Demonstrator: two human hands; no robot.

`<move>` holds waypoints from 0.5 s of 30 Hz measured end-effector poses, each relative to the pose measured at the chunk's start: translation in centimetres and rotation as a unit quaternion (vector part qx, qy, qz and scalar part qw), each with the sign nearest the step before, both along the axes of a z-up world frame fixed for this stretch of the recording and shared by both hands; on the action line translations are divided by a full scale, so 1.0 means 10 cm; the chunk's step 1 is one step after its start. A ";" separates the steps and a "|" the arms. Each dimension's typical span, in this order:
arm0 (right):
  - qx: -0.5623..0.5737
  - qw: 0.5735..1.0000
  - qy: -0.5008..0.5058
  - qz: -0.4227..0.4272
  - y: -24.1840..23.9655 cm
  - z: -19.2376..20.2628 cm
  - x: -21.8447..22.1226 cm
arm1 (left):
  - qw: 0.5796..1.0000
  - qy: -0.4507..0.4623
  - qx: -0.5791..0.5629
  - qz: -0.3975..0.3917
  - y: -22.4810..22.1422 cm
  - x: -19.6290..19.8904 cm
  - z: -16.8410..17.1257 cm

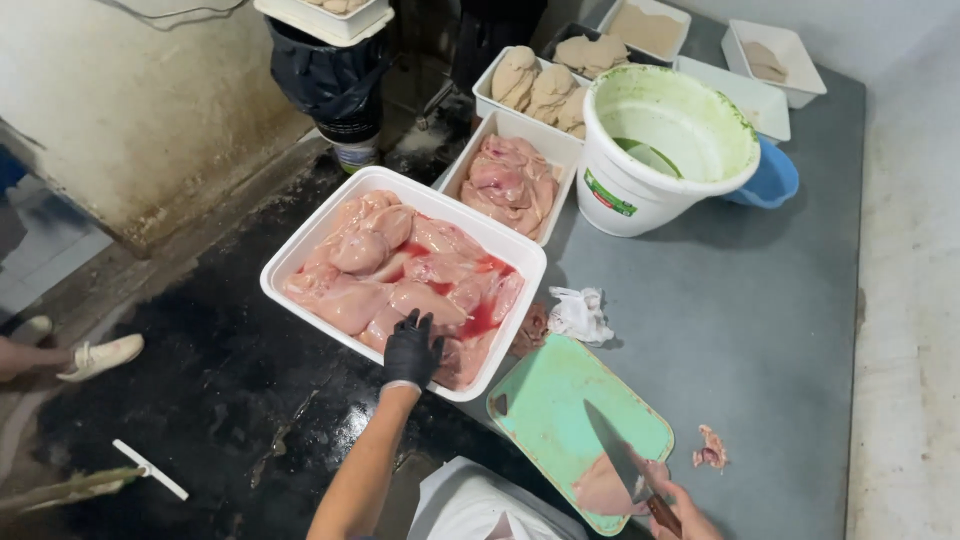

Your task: Trimming fat and connective tissue from raw chicken breasts using a knife on a cutting board.

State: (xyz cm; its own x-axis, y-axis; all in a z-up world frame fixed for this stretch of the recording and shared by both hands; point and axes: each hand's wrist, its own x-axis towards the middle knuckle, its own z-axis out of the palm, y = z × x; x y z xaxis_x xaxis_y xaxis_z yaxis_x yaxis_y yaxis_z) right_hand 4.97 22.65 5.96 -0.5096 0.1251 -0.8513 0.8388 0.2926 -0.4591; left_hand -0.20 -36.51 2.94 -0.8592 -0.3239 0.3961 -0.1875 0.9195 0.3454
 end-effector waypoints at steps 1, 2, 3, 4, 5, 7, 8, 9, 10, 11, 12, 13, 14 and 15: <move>0.005 1.000 0.008 0.012 0.04 0.05 -0.16 | 1.000 0.008 0.005 0.012 -0.03 -0.04 -0.02; 0.098 0.958 0.043 0.266 0.07 0.12 -0.32 | 0.996 0.001 0.065 0.067 -0.06 -0.09 -0.03; 0.186 0.842 0.072 0.502 0.11 0.19 -0.47 | 0.984 -0.007 0.126 0.124 -0.09 -0.09 -0.04; 0.193 0.833 0.077 0.513 -0.11 -0.13 -0.73 | 0.982 0.000 0.132 0.138 -0.01 -0.10 0.00; 0.236 0.804 0.061 0.543 -0.37 -0.52 -0.97 | 0.984 0.007 0.101 0.144 -0.01 -0.11 0.04; 0.318 0.740 0.026 0.593 -1.23 0.12 -1.47 | 0.983 0.011 0.072 0.166 -0.03 -0.14 0.11; 0.357 0.704 0.007 0.614 -1.70 1.25 -1.29 | 0.987 0.009 0.047 0.151 -0.05 -0.15 0.14; 0.392 0.672 -0.022 0.627 -1.82 2.32 -0.55 | 0.992 -0.003 0.023 0.125 0.04 -0.11 0.13; 0.390 0.666 -0.031 0.635 -1.98 2.41 -0.53 | 0.991 -0.014 0.028 0.130 0.07 -0.03 0.06; 0.402 0.663 -0.012 0.631 -2.16 2.52 -0.56 | 0.991 -0.003 0.006 0.133 0.05 -0.06 0.05; 0.415 0.659 0.007 0.627 -2.33 2.63 -0.59 | 0.991 0.009 -0.015 0.135 0.04 -0.10 0.04; 0.415 0.660 0.008 0.626 -2.41 2.61 -0.65 | 0.991 0.010 -0.016 0.134 0.04 -0.09 0.06; 0.428 0.631 0.040 0.645 -2.50 2.59 -0.73 | 0.992 0.011 -0.003 0.124 0.04 -0.08 0.09; 0.441 0.603 0.069 0.661 -2.56 2.56 -0.77 | 0.994 0.009 0.009 0.110 0.05 -0.06 0.11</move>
